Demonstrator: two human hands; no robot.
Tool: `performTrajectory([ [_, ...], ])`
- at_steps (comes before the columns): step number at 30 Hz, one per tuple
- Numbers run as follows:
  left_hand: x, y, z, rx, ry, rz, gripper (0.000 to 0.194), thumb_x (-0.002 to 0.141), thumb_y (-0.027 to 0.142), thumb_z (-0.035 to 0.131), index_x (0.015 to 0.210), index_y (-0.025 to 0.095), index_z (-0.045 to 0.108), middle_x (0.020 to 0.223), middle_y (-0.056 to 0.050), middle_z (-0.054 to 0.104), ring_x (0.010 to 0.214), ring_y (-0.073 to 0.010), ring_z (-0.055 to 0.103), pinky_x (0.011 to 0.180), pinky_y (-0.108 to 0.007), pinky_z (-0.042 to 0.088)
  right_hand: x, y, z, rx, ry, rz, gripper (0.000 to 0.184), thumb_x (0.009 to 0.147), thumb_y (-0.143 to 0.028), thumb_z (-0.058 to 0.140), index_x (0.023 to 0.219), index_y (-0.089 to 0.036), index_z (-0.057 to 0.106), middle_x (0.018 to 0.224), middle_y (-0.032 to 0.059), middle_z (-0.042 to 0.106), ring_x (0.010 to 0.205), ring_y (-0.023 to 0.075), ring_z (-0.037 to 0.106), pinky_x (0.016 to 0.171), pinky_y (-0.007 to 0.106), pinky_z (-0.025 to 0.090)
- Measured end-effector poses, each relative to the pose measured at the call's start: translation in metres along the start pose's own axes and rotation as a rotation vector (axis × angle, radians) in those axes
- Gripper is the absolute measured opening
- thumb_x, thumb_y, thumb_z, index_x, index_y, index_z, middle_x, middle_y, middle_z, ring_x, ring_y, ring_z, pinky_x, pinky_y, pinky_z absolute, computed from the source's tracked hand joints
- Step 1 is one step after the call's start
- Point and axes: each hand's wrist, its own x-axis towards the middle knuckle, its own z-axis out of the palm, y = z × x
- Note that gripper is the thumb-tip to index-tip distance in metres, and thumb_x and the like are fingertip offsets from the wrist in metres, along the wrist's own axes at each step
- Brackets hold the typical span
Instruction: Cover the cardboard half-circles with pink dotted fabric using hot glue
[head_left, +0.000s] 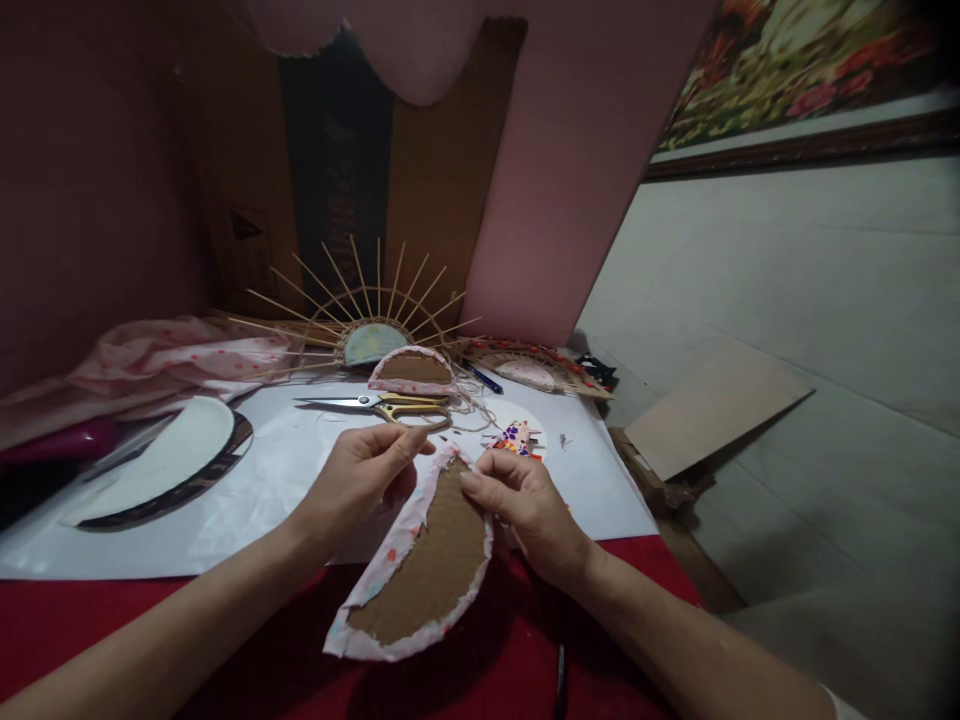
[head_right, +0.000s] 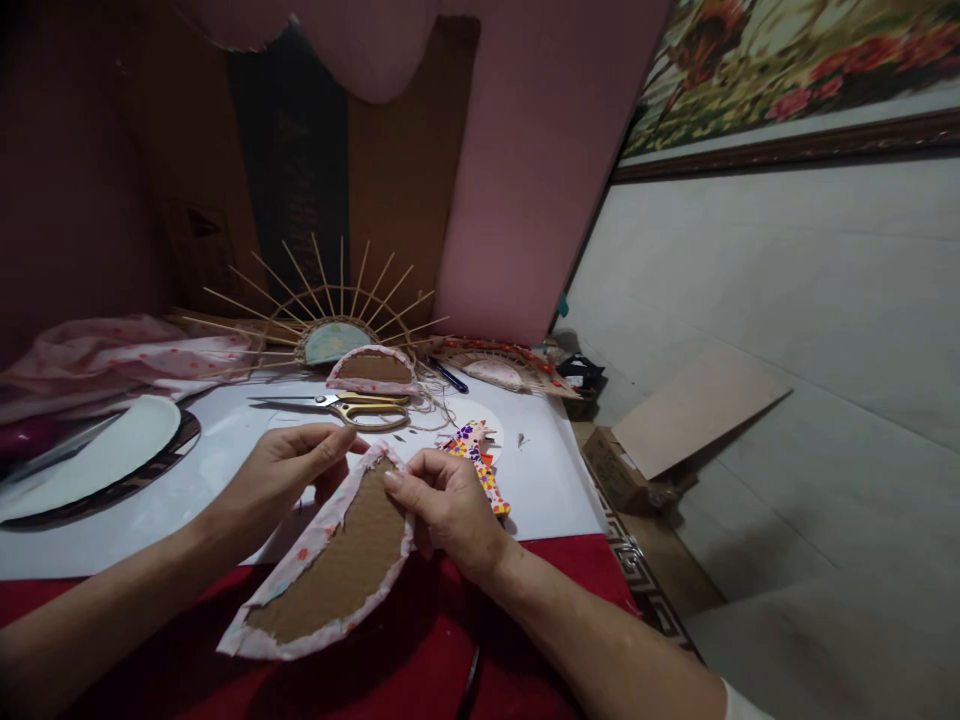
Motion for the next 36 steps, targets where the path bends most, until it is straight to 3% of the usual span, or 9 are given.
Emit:
performTrajectory([
  [4, -0.008, 0.006, 0.002, -0.118, -0.134, -0.159, 0.037, 0.072, 0.048, 0.068, 0.064, 0.012, 0.068, 0.055, 0.0, 0.057, 0.049, -0.009, 0.045, 0.048, -0.021, 0.032, -0.002, -0.003, 0.001, -0.066, 0.027, -0.019, 0.032, 0.076, -0.042, 0.069, 0.065, -0.019, 0.05, 0.045, -0.0087, 0.049, 0.029, 0.0043, 0.037, 0.029, 0.017, 0.025],
  [12, -0.012, 0.007, 0.01, -0.053, 0.007, -0.2, 0.034, 0.063, 0.046, 0.077, 0.062, 0.012, 0.07, 0.056, -0.001, 0.062, 0.051, -0.0101, 0.048, 0.049, -0.021, 0.036, -0.005, -0.002, 0.006, -0.163, 0.052, -0.069, 0.028, 0.081, -0.036, 0.066, 0.066, -0.019, 0.049, 0.045, -0.0088, 0.049, 0.032, 0.0035, 0.039, 0.032, 0.016, 0.026],
  [16, -0.015, 0.006, 0.01, -0.074, 0.0, -0.184, 0.034, 0.058, 0.044, 0.08, 0.058, 0.014, 0.065, 0.055, 0.0, 0.061, 0.053, -0.0111, 0.05, 0.05, -0.021, 0.038, -0.006, -0.004, 0.008, -0.206, 0.039, -0.112, 0.028, 0.082, -0.033, 0.065, 0.066, -0.019, 0.048, 0.045, -0.0087, 0.048, 0.032, 0.0039, 0.039, 0.034, 0.017, 0.027],
  [20, -0.016, 0.008, 0.008, -0.098, -0.041, -0.143, 0.041, 0.073, 0.054, 0.066, 0.062, 0.014, 0.067, 0.059, -0.001, 0.061, 0.057, -0.0125, 0.052, 0.052, -0.022, 0.039, -0.008, -0.005, 0.007, -0.21, 0.007, -0.136, 0.027, 0.083, -0.031, 0.064, 0.066, -0.019, 0.047, 0.047, -0.0082, 0.048, 0.035, 0.0041, 0.039, 0.036, 0.018, 0.027],
  [23, -0.014, 0.009, 0.006, -0.084, -0.049, -0.069, 0.035, 0.077, 0.05, 0.065, 0.069, 0.016, 0.071, 0.067, -0.001, 0.065, 0.062, -0.0114, 0.052, 0.056, -0.02, 0.039, -0.008, -0.006, 0.006, -0.221, -0.009, -0.154, 0.026, 0.083, -0.03, 0.063, 0.065, -0.019, 0.047, 0.05, -0.0076, 0.048, 0.038, 0.0042, 0.038, 0.038, 0.018, 0.028],
  [29, -0.012, 0.007, 0.006, -0.115, -0.076, -0.066, 0.02, 0.071, 0.038, 0.074, 0.069, 0.018, 0.074, 0.067, -0.002, 0.069, 0.064, -0.0124, 0.057, 0.06, -0.022, 0.043, -0.01, -0.005, 0.006, -0.317, 0.006, -0.191, 0.026, 0.083, -0.03, 0.062, 0.065, -0.019, 0.048, 0.056, -0.0052, 0.047, 0.049, 0.0074, 0.039, 0.045, 0.02, 0.031],
  [36, -0.011, 0.009, 0.008, -0.152, -0.046, -0.052, 0.02, 0.063, 0.03, 0.08, 0.06, 0.015, 0.069, 0.058, 0.001, 0.064, 0.057, -0.0107, 0.054, 0.055, -0.021, 0.042, -0.012, -0.003, 0.008, -0.368, 0.003, -0.201, 0.026, 0.083, -0.031, 0.061, 0.065, -0.019, 0.048, 0.057, -0.0048, 0.045, 0.052, 0.0085, 0.038, 0.047, 0.021, 0.031],
])
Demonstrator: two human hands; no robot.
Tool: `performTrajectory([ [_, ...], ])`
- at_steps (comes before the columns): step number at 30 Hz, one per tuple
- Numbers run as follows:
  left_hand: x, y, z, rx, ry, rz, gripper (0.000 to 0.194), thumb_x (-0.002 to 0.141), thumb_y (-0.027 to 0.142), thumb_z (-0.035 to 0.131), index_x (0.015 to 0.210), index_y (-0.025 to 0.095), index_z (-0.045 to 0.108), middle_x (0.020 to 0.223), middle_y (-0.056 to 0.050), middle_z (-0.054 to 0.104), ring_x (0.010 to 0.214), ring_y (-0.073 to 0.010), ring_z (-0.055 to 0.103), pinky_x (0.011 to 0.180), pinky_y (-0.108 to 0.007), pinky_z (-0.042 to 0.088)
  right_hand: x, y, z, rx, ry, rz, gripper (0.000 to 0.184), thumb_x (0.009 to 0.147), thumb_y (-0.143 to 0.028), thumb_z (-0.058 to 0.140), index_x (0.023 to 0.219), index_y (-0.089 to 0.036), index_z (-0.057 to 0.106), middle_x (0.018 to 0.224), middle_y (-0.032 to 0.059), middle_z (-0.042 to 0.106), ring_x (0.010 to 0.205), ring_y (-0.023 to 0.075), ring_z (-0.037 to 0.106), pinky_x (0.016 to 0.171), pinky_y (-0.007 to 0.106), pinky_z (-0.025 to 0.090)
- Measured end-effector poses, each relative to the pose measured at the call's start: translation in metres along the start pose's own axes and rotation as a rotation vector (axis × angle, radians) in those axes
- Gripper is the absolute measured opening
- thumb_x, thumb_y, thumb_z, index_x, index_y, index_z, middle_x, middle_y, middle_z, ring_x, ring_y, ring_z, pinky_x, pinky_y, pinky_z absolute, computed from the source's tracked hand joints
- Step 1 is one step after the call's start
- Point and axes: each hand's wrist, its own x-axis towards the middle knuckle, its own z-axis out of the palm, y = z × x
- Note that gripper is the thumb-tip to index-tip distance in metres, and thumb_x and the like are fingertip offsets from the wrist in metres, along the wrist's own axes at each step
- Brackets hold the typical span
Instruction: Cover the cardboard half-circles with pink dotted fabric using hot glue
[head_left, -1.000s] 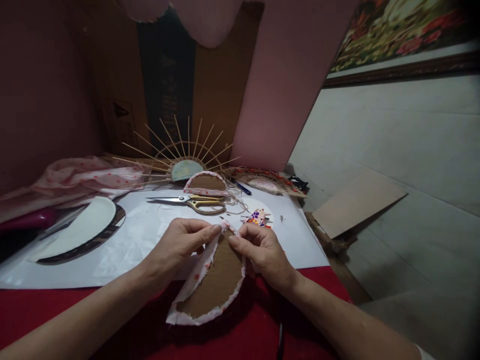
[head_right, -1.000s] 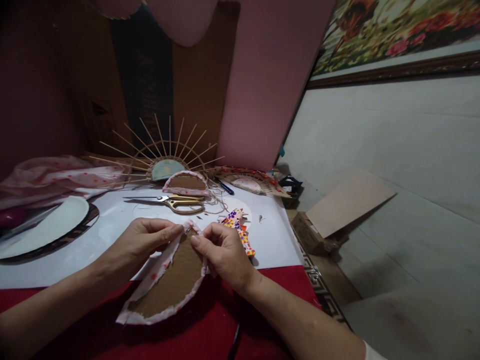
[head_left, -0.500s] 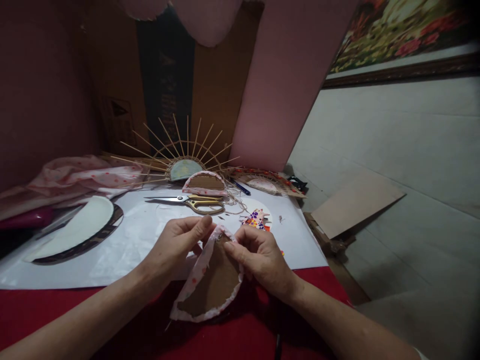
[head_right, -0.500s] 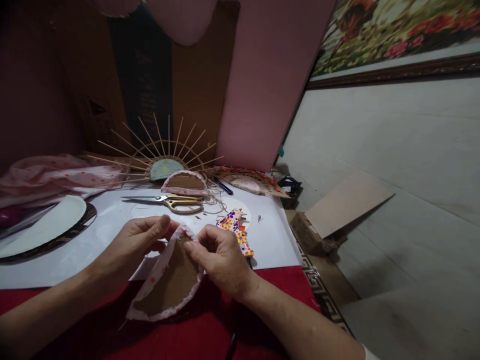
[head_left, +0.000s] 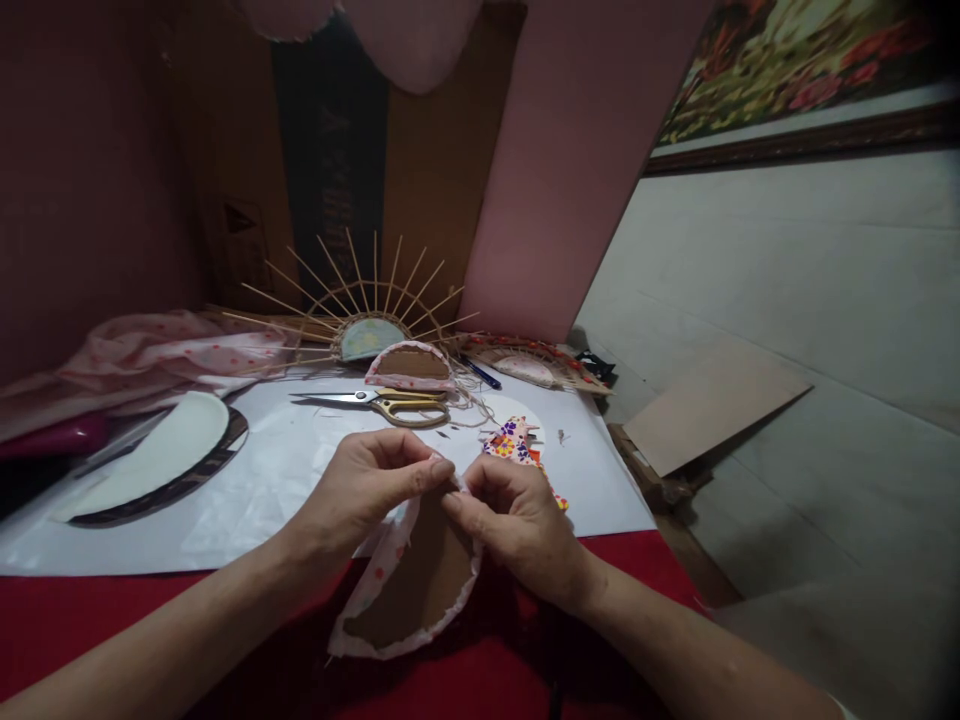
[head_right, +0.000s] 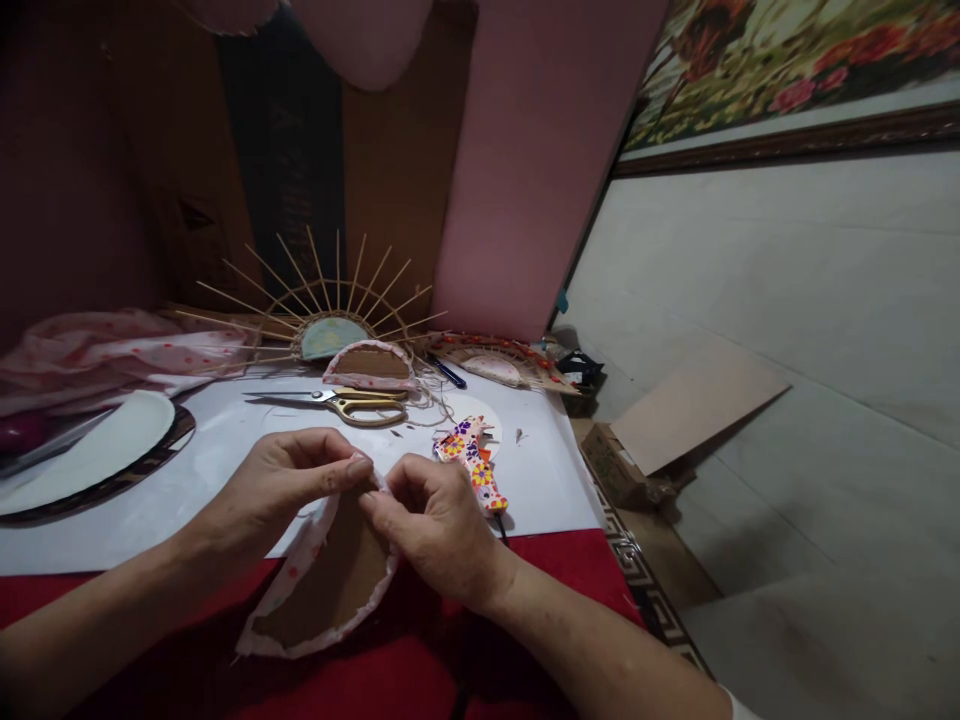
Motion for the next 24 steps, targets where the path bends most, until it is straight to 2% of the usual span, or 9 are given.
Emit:
performTrajectory([
  [4, -0.001, 0.0, -0.001, 0.009, -0.023, 0.016, 0.024, 0.065, 0.036, 0.079, 0.064, 0.015, 0.068, 0.062, 0.0, 0.065, 0.059, -0.0118, 0.055, 0.058, -0.022, 0.042, 0.0, -0.003, 0.0, -0.018, 0.002, -0.013, 0.026, 0.083, -0.032, 0.061, 0.064, -0.019, 0.048, 0.056, -0.0049, 0.045, 0.051, 0.0084, 0.038, 0.046, 0.021, 0.031],
  [8, -0.001, -0.002, -0.004, 0.012, -0.004, 0.025, 0.037, 0.08, 0.05, 0.061, 0.068, 0.015, 0.067, 0.067, -0.003, 0.065, 0.061, -0.0137, 0.056, 0.057, -0.024, 0.041, 0.0, -0.003, 0.0, -0.011, 0.003, 0.008, 0.028, 0.082, -0.035, 0.062, 0.064, -0.019, 0.048, 0.056, -0.0043, 0.046, 0.051, 0.0087, 0.04, 0.047, 0.022, 0.032],
  [11, 0.001, -0.005, -0.008, -0.002, 0.075, 0.085, 0.028, 0.084, 0.042, 0.059, 0.071, 0.017, 0.064, 0.059, 0.002, 0.059, 0.055, -0.0114, 0.051, 0.055, -0.023, 0.04, 0.0, 0.0, 0.0, 0.013, -0.007, 0.032, 0.028, 0.083, -0.037, 0.062, 0.066, -0.019, 0.048, 0.057, -0.004, 0.047, 0.051, 0.0092, 0.04, 0.047, 0.022, 0.032],
  [13, 0.003, -0.006, -0.009, -0.022, 0.081, 0.138, 0.014, 0.082, 0.032, 0.063, 0.078, 0.019, 0.062, 0.055, 0.005, 0.055, 0.052, -0.0101, 0.048, 0.054, -0.022, 0.038, 0.0, 0.001, 0.0, 0.024, -0.008, 0.034, 0.028, 0.083, -0.037, 0.062, 0.066, -0.019, 0.048, 0.057, -0.004, 0.047, 0.051, 0.0091, 0.04, 0.047, 0.022, 0.032],
  [15, 0.002, -0.006, -0.009, -0.038, 0.083, 0.168, 0.009, 0.08, 0.027, 0.066, 0.083, 0.02, 0.062, 0.062, 0.005, 0.058, 0.056, -0.0096, 0.049, 0.056, -0.021, 0.039, 0.0, 0.002, 0.0, 0.028, -0.006, 0.036, 0.028, 0.083, -0.037, 0.062, 0.065, -0.019, 0.048, 0.057, -0.0042, 0.046, 0.051, 0.0089, 0.04, 0.047, 0.022, 0.032],
  [18, -0.001, -0.001, -0.004, 0.001, 0.068, 0.144, 0.016, 0.08, 0.033, 0.066, 0.077, 0.018, 0.064, 0.071, 0.002, 0.061, 0.064, -0.0105, 0.052, 0.062, -0.021, 0.041, 0.0, 0.001, 0.0, 0.014, 0.001, 0.035, 0.028, 0.083, -0.036, 0.062, 0.065, -0.019, 0.048, 0.056, -0.0046, 0.046, 0.051, 0.0087, 0.04, 0.047, 0.022, 0.031],
  [20, -0.003, 0.004, 0.001, 0.047, 0.037, 0.092, 0.024, 0.077, 0.037, 0.067, 0.068, 0.015, 0.064, 0.065, 0.0, 0.061, 0.062, -0.0116, 0.052, 0.06, -0.022, 0.042, 0.0, 0.001, 0.001, 0.002, 0.003, 0.033, 0.027, 0.083, -0.035, 0.061, 0.066, -0.019, 0.048, 0.056, -0.0046, 0.046, 0.05, 0.0088, 0.04, 0.047, 0.022, 0.031],
  [24, -0.003, 0.006, 0.009, 0.047, 0.031, 0.05, 0.024, 0.067, 0.031, 0.076, 0.059, 0.015, 0.06, 0.058, 0.0, 0.061, 0.056, -0.012, 0.052, 0.055, -0.023, 0.041, 0.0, 0.001, 0.003, -0.015, 0.009, 0.018, 0.026, 0.083, -0.033, 0.06, 0.065, -0.02, 0.047, 0.057, -0.0045, 0.047, 0.052, 0.0091, 0.04, 0.048, 0.022, 0.033],
])
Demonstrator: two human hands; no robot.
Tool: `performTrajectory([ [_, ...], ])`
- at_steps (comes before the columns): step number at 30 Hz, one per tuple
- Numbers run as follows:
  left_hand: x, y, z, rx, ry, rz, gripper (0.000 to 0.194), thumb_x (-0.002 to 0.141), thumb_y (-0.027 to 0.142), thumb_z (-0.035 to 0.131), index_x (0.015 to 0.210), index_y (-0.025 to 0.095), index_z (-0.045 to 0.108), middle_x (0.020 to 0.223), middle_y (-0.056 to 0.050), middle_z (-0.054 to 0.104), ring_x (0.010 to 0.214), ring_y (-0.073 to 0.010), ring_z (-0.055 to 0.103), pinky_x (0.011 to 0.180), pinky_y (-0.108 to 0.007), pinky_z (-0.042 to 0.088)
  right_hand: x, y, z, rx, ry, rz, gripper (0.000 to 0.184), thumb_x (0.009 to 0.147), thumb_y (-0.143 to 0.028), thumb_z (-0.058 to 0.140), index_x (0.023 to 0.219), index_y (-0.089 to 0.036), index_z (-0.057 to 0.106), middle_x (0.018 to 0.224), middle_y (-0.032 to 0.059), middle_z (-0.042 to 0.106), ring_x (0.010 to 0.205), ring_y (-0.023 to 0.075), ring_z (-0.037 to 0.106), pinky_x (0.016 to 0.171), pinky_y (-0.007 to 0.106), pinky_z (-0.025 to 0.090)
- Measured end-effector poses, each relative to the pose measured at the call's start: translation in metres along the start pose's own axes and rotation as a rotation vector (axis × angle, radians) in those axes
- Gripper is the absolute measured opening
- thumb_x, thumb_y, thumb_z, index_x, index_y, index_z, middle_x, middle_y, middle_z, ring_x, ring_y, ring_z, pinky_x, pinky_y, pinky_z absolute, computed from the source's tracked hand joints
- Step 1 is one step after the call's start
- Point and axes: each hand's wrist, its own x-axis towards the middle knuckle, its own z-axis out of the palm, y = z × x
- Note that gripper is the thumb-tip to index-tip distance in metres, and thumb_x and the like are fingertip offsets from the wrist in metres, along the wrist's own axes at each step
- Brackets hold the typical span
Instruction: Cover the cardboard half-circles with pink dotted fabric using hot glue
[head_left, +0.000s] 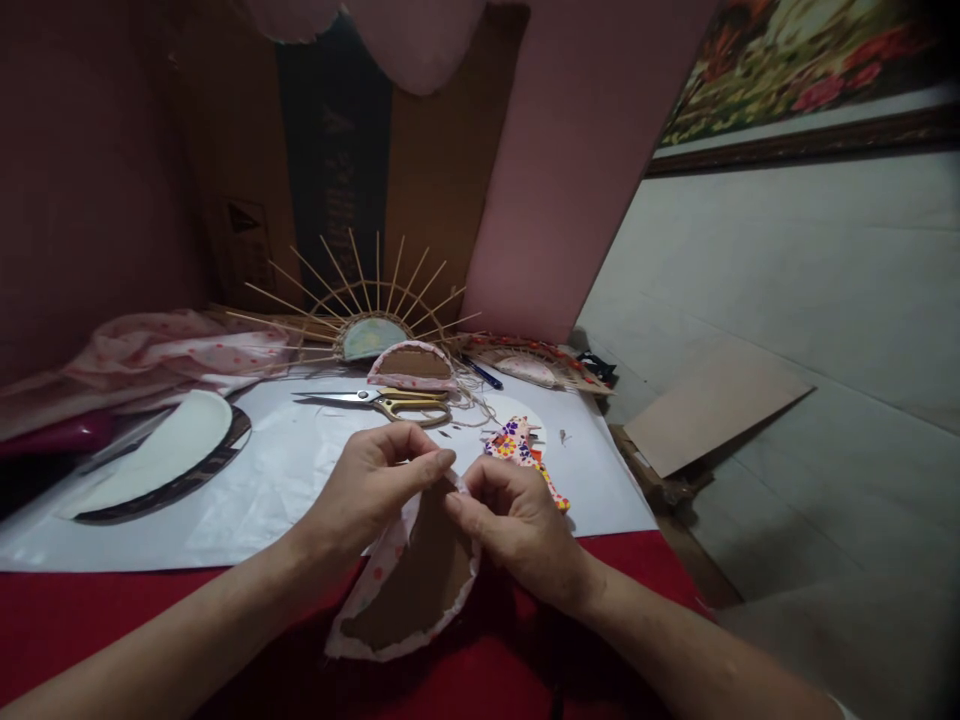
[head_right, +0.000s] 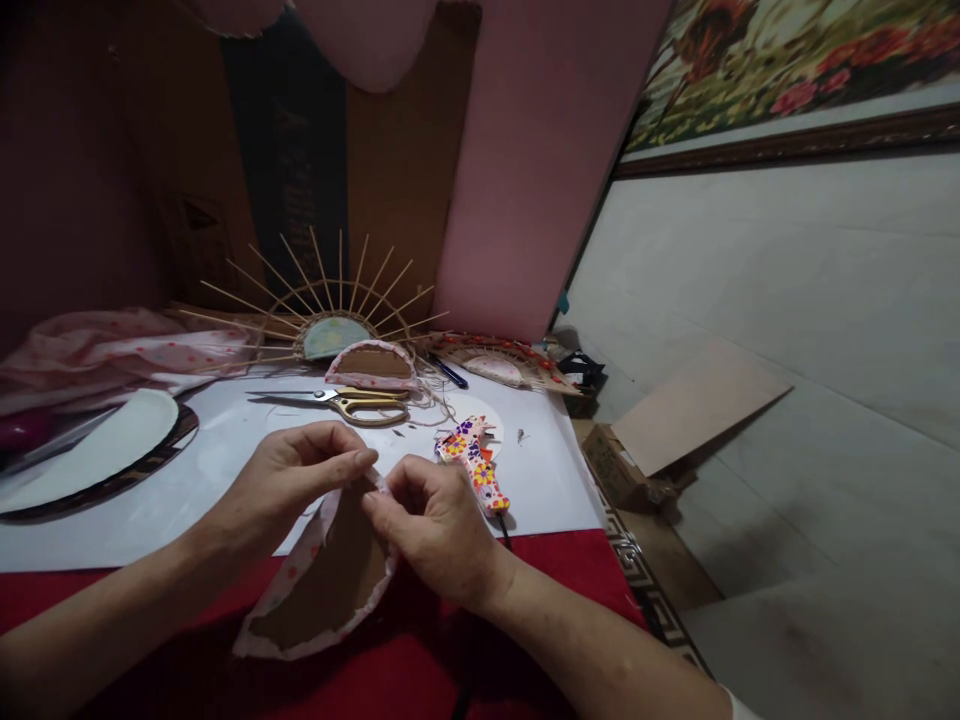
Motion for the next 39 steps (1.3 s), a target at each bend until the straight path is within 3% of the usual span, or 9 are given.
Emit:
performTrajectory([
  [4, 0.0, -0.005, -0.002, -0.029, -0.034, -0.008, 0.027, 0.065, 0.034, 0.078, 0.062, 0.017, 0.058, 0.058, 0.002, 0.058, 0.055, -0.0112, 0.051, 0.053, -0.022, 0.039, 0.0, -0.001, 0.002, 0.046, 0.004, -0.014, 0.027, 0.08, -0.033, 0.064, 0.063, -0.02, 0.048, 0.055, -0.0054, 0.045, 0.048, 0.0079, 0.039, 0.045, 0.021, 0.032],
  [8, 0.001, -0.008, -0.012, -0.049, 0.06, 0.057, 0.029, 0.081, 0.043, 0.062, 0.072, 0.016, 0.063, 0.058, 0.002, 0.056, 0.053, -0.0099, 0.046, 0.052, -0.021, 0.036, 0.002, -0.003, 0.002, 0.147, -0.015, 0.059, 0.029, 0.079, -0.038, 0.066, 0.064, -0.02, 0.049, 0.048, -0.0067, 0.047, 0.038, 0.0057, 0.037, 0.035, 0.019, 0.027],
  [12, 0.004, -0.009, -0.019, -0.103, 0.141, 0.125, 0.013, 0.076, 0.029, 0.068, 0.079, 0.018, 0.061, 0.052, 0.006, 0.051, 0.048, -0.0089, 0.042, 0.048, -0.02, 0.033, 0.005, -0.006, -0.001, 0.243, -0.005, 0.134, 0.034, 0.075, -0.045, 0.069, 0.063, -0.019, 0.05, 0.046, -0.007, 0.05, 0.033, 0.0047, 0.038, 0.031, 0.018, 0.025],
  [16, -0.002, -0.006, -0.017, -0.188, 0.023, -0.071, 0.021, 0.073, 0.035, 0.071, 0.082, 0.017, 0.063, 0.07, 0.0, 0.062, 0.059, -0.0121, 0.054, 0.056, -0.023, 0.042, 0.011, -0.007, -0.008, 0.265, 0.074, 0.13, 0.037, 0.073, -0.049, 0.07, 0.062, -0.019, 0.05, 0.046, -0.0078, 0.049, 0.031, 0.0041, 0.037, 0.029, 0.017, 0.026],
  [19, -0.009, -0.004, -0.013, -0.208, -0.176, -0.294, 0.031, 0.073, 0.046, 0.069, 0.076, 0.016, 0.063, 0.067, -0.003, 0.063, 0.059, -0.0156, 0.057, 0.052, -0.024, 0.042, 0.015, -0.004, -0.014, 0.256, 0.131, 0.102, 0.037, 0.073, -0.048, 0.071, 0.062, -0.018, 0.052, 0.047, -0.0076, 0.049, 0.031, 0.0039, 0.038, 0.028, 0.016, 0.028],
  [22, -0.012, -0.004, -0.01, -0.149, -0.215, -0.375, 0.033, 0.069, 0.047, 0.073, 0.076, 0.016, 0.064, 0.067, -0.004, 0.066, 0.057, -0.015, 0.057, 0.049, -0.021, 0.039, 0.019, 0.001, -0.02, 0.255, 0.151, 0.107, 0.041, 0.076, -0.054, 0.066, 0.063, -0.017, 0.053, 0.046, -0.0071, 0.049, 0.03, 0.0042, 0.039, 0.027, 0.016, 0.029],
  [25, -0.011, -0.006, -0.009, -0.098, -0.215, -0.4, 0.036, 0.07, 0.051, 0.071, 0.076, 0.016, 0.066, 0.064, -0.003, 0.065, 0.054, -0.0134, 0.055, 0.047, -0.019, 0.035, 0.021, 0.004, -0.023, 0.266, 0.169, 0.132, 0.049, 0.082, -0.062, 0.054, 0.062, -0.018, 0.053, 0.042, -0.0061, 0.049, 0.03, 0.0053, 0.04, 0.027, 0.016, 0.029],
  [33, -0.008, -0.013, -0.008, -0.056, -0.198, -0.361, 0.034, 0.067, 0.048, 0.073, 0.075, 0.016, 0.065, 0.064, -0.003, 0.066, 0.054, -0.0135, 0.054, 0.046, -0.019, 0.034, 0.023, 0.006, -0.022, 0.2, 0.165, 0.121, 0.044, 0.077, -0.055, 0.065, 0.058, -0.018, 0.05, 0.041, -0.0083, 0.045, 0.031, 0.0049, 0.039, 0.028, 0.015, 0.03],
  [39, -0.008, -0.01, -0.007, -0.17, -0.112, -0.314, 0.033, 0.075, 0.05, 0.067, 0.079, 0.017, 0.063, 0.066, -0.003, 0.067, 0.055, -0.0142, 0.059, 0.048, -0.02, 0.039, 0.019, 0.008, -0.02, 0.266, 0.076, 0.159, 0.056, 0.084, -0.068, 0.044, 0.062, -0.017, 0.052, 0.042, -0.0051, 0.05, 0.029, 0.005, 0.04, 0.028, 0.015, 0.031],
])
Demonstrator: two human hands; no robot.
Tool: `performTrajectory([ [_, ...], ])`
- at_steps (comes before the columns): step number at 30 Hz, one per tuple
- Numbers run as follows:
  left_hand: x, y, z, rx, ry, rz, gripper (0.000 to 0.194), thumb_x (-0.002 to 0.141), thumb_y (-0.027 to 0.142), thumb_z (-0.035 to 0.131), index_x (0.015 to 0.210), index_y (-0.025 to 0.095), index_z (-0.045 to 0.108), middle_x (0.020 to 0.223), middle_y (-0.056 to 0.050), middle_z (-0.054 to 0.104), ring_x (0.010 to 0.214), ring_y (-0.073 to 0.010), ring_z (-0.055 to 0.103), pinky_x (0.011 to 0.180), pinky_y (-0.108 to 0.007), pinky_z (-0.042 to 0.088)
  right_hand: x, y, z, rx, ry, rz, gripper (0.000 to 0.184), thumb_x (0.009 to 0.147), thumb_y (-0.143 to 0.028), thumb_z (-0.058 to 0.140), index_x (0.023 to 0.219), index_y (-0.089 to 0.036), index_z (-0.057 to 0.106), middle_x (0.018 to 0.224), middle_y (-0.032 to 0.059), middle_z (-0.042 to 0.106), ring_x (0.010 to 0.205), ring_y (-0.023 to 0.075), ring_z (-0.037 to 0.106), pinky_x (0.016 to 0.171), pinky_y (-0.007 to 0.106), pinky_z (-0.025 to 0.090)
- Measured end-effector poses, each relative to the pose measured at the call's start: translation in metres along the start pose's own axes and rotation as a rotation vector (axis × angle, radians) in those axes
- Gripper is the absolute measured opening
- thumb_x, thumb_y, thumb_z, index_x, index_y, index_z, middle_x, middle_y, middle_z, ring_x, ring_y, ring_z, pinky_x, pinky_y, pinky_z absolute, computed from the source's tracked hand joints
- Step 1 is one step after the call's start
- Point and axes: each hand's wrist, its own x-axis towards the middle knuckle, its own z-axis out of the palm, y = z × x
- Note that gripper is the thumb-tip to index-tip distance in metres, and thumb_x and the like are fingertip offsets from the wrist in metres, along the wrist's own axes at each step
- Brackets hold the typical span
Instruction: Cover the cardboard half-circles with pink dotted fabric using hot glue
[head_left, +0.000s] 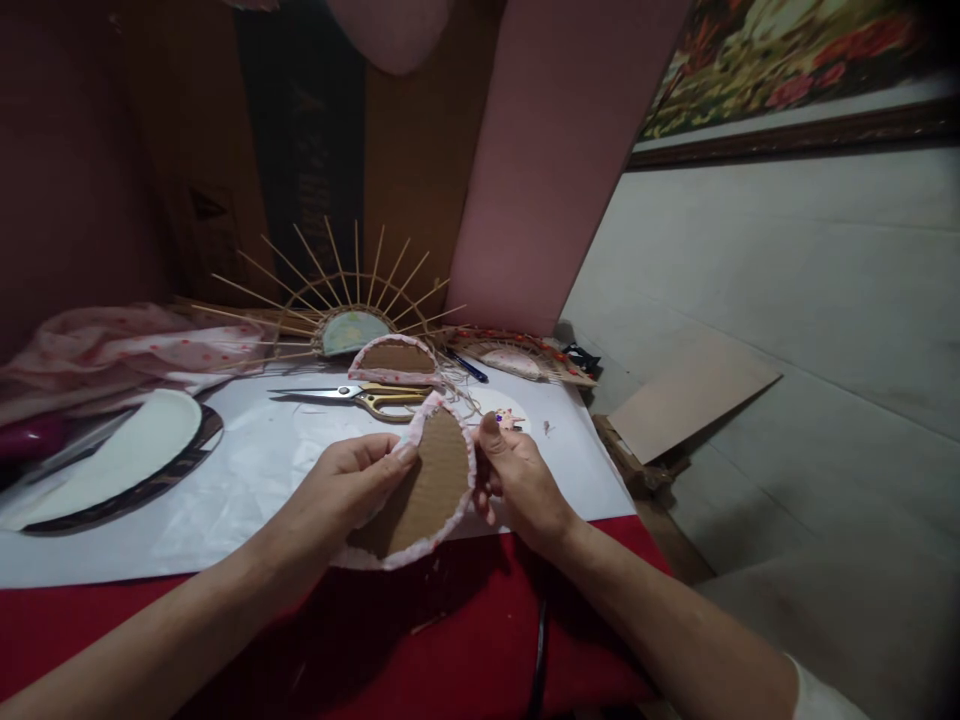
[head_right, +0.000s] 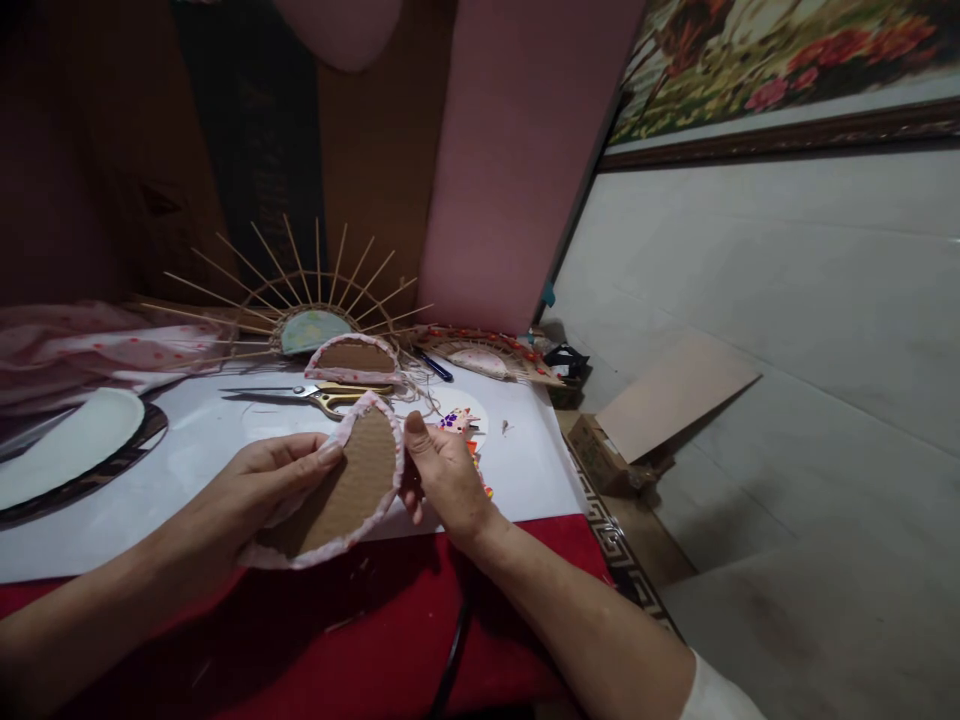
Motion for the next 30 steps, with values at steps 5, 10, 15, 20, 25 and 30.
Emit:
performTrajectory([
  [5, 0.001, 0.002, 0.003, -0.117, 0.091, 0.08, 0.025, 0.077, 0.042, 0.068, 0.078, 0.018, 0.062, 0.067, -0.001, 0.069, 0.057, -0.0143, 0.062, 0.053, -0.022, 0.046, -0.007, -0.002, 0.009, 0.003, -0.056, 0.012, 0.041, 0.077, -0.054, 0.065, 0.068, -0.017, 0.053, 0.052, -0.0058, 0.055, 0.031, 0.0031, 0.04, 0.028, 0.014, 0.03],
  [10, 0.0, 0.006, 0.003, -0.217, 0.043, 0.082, 0.033, 0.077, 0.049, 0.065, 0.081, 0.016, 0.066, 0.069, -0.005, 0.071, 0.057, -0.0167, 0.063, 0.053, -0.025, 0.048, -0.004, -0.004, 0.006, 0.048, -0.01, -0.035, 0.03, 0.078, -0.04, 0.069, 0.069, -0.016, 0.053, 0.051, -0.0062, 0.055, 0.032, 0.0021, 0.037, 0.029, 0.014, 0.028],
  [15, 0.002, 0.008, -0.005, -0.13, -0.021, 0.052, 0.039, 0.081, 0.048, 0.06, 0.084, 0.011, 0.069, 0.078, -0.012, 0.073, 0.065, -0.0196, 0.066, 0.055, -0.026, 0.051, 0.003, -0.006, -0.007, 0.101, 0.067, -0.09, 0.03, 0.078, -0.037, 0.07, 0.065, -0.017, 0.052, 0.046, -0.0085, 0.048, 0.032, 0.0026, 0.035, 0.029, 0.014, 0.031],
  [20, 0.003, 0.006, -0.007, -0.08, -0.021, 0.059, 0.029, 0.083, 0.039, 0.06, 0.075, 0.011, 0.066, 0.073, -0.01, 0.071, 0.059, -0.0171, 0.066, 0.047, -0.021, 0.05, 0.005, -0.006, -0.01, 0.112, 0.111, -0.105, 0.03, 0.079, -0.036, 0.07, 0.065, -0.017, 0.051, 0.048, -0.0087, 0.048, 0.032, 0.0016, 0.034, 0.028, 0.012, 0.03],
  [25, 0.005, 0.002, -0.006, -0.042, -0.031, 0.011, 0.024, 0.081, 0.032, 0.064, 0.071, 0.011, 0.064, 0.054, -0.003, 0.063, 0.04, -0.0108, 0.059, 0.036, -0.016, 0.043, 0.006, -0.002, -0.01, 0.083, 0.105, -0.125, 0.028, 0.08, -0.036, 0.069, 0.068, -0.017, 0.052, 0.046, -0.0098, 0.046, 0.032, 0.0018, 0.036, 0.03, 0.013, 0.033],
  [30, 0.007, -0.002, -0.007, 0.001, 0.006, 0.059, 0.021, 0.078, 0.03, 0.069, 0.071, 0.011, 0.065, 0.062, -0.004, 0.066, 0.052, -0.0164, 0.067, 0.037, -0.018, 0.048, 0.006, 0.002, -0.009, 0.074, 0.097, -0.161, 0.027, 0.081, -0.035, 0.069, 0.07, -0.017, 0.052, 0.049, -0.01, 0.045, 0.032, 0.0022, 0.038, 0.031, 0.014, 0.036],
])
